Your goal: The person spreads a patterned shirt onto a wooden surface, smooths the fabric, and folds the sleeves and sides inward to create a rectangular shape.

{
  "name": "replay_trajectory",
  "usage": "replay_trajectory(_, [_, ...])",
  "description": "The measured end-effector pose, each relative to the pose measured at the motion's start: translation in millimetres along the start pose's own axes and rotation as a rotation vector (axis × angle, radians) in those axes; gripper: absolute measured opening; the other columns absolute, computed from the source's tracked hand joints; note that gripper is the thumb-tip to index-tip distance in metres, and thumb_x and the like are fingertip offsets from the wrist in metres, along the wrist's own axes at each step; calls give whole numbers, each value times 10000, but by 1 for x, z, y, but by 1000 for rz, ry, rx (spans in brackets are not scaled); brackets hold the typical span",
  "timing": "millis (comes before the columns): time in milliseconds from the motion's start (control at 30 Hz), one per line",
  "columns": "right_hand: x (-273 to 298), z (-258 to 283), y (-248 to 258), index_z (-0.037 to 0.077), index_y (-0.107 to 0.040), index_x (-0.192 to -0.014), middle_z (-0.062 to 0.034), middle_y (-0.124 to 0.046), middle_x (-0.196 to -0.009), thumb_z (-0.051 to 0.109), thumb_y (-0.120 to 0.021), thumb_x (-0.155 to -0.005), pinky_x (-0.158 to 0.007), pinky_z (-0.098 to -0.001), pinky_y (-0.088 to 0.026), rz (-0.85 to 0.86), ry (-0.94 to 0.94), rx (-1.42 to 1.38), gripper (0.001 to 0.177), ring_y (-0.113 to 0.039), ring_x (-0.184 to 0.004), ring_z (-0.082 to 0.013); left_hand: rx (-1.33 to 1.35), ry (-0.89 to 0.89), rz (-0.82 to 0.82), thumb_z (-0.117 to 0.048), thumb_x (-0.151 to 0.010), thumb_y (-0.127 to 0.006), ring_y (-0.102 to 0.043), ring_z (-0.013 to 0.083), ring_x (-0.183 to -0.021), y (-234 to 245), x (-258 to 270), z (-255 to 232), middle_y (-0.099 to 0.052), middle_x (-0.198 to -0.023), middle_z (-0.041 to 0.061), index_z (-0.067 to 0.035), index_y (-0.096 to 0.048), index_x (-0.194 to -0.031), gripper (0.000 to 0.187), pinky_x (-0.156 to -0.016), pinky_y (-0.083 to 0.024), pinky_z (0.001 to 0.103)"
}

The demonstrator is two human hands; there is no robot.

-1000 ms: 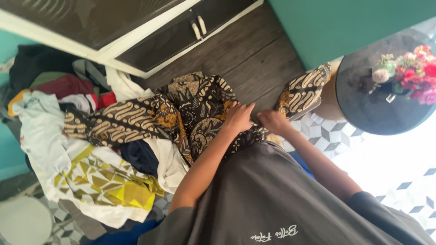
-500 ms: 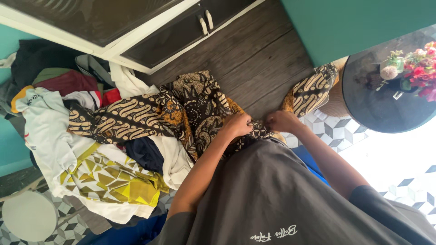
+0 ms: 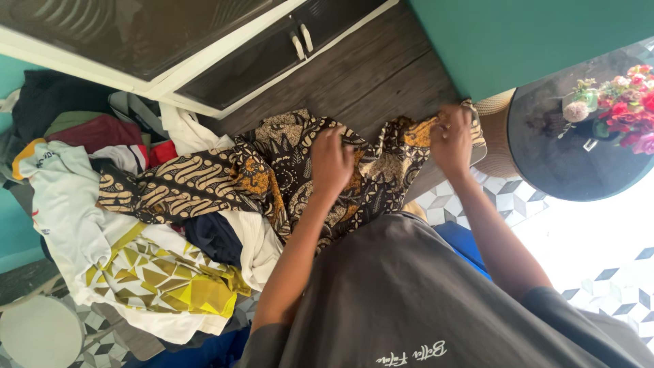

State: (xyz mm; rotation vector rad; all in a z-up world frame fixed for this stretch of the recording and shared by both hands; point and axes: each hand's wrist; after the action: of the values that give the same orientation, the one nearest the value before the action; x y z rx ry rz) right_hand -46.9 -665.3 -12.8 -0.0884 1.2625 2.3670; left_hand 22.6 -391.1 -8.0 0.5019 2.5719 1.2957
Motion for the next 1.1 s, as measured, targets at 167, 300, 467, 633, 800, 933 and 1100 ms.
replay_trajectory(167, [59,44,-14,83,-680,-1244,-153,-678,-1134,50,-670,-876,-779,-433,-605,267,-20,-156,370,-707,-946,-322,-138,156,-36,-110,-957,-653,-520,317,-1316,16,27,69,-593,-1335,195,11,-529,-1375,452,-1192,-375,487])
replay_trajectory(300, [80,70,-33,130,-644,-1240,-113,-657,-1266,197,-660,-923,-860,-476,-585,472,245,-192,324,-677,-1105,-346,-431,240,20,-258,-1014,-556,-396,350,-1447,20,39,128,-482,-1481,192,-36,-492,-1442,486,-1243,-250,545])
replay_trajectory(467, [57,50,-82,228,-586,-1359,-103,-475,-1525,360,-447,-1057,-953,-418,-623,864,-194,156,358,-630,-1253,-294,-677,398,223,-470,-1064,-346,-216,340,-1545,19,54,205,-278,-1654,174,-89,-355,-1584,645,-1255,-137,520])
replay_trajectory(633, [-5,-46,-133,29,-345,-1618,-264,-224,-1686,366,-441,-1096,-1188,-524,-402,346,225,244,629,-293,-1534,-467,-681,443,292,-502,-1043,-331,-160,334,-1548,19,55,238,-221,-1675,150,-140,-239,-1614,682,-1250,-96,507])
replay_trajectory(800, [-75,-59,-148,78,-328,-1601,-215,-226,-1681,402,-414,-1033,-1226,-530,-287,516,-29,297,659,-215,-1533,-392,-566,560,263,-515,-1039,-336,-143,365,-1538,32,23,222,-174,-1672,177,-138,-181,-1614,706,-1234,-106,516])
replay_trajectory(933, [-69,-10,-139,9,-335,-1609,-215,-235,-1682,387,-478,-1080,-1249,-549,-273,416,52,294,665,-248,-1544,-391,-579,533,295,-475,-1121,-370,-193,346,-1599,33,26,151,-252,-1683,160,-112,-236,-1646,652,-1336,-123,539])
replay_trajectory(1100, [44,65,-103,-5,-420,-1511,-240,-383,-1589,237,-598,-974,-1157,-554,-370,532,157,72,616,-421,-1416,-411,-546,263,181,-490,-1051,-400,-175,356,-1559,6,70,90,-172,-1684,188,-119,-201,-1611,700,-1269,-159,550])
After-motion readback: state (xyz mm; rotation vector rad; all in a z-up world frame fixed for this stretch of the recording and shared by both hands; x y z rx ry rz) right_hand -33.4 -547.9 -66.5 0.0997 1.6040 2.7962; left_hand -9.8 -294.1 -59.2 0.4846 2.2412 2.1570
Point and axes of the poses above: each hand's wrist, its own x-axis away from the middle knuckle, its own y-axis out of the back of the hand, z = x × y
